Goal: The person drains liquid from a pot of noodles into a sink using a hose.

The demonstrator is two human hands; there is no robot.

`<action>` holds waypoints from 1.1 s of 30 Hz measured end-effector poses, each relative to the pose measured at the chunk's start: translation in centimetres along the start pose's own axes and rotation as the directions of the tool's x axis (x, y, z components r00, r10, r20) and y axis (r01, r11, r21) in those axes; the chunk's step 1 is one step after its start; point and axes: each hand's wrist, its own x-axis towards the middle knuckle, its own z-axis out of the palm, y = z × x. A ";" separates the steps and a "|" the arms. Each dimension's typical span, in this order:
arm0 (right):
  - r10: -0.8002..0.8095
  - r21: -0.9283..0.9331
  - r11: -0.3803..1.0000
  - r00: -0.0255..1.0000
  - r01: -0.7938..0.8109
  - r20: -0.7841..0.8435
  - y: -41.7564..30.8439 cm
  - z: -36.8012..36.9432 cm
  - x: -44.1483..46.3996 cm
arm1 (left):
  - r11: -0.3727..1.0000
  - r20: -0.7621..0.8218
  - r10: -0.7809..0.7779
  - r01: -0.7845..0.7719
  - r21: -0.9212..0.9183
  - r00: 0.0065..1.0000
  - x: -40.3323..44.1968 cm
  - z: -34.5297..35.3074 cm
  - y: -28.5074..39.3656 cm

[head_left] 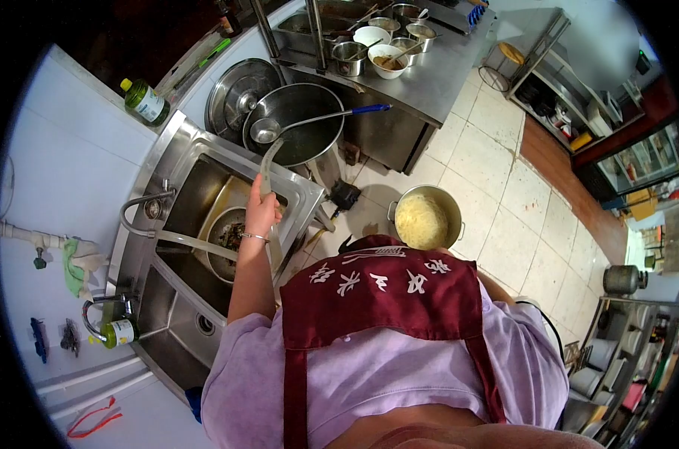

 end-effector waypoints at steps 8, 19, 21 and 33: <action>-0.063 0.011 0.998 0.998 0.063 -0.023 2.2 1.3 1.1 | 0.999 0.024 0.005 -0.004 -0.035 1.000 -0.1 -0.2 -0.4; -0.041 0.055 0.998 0.999 0.042 -0.030 2.1 1.7 0.6 | 1.000 0.027 -0.030 0.030 0.002 0.999 0.0 0.5 -1.8; -0.042 0.051 0.998 0.999 0.044 -0.031 2.2 1.9 0.7 | 0.999 0.031 -0.033 0.033 0.001 0.999 0.1 0.6 -2.0; -0.065 0.031 0.997 0.997 0.066 -0.043 2.9 2.6 1.2 | 0.986 0.109 -0.113 0.098 0.132 0.988 -0.1 1.5 -2.6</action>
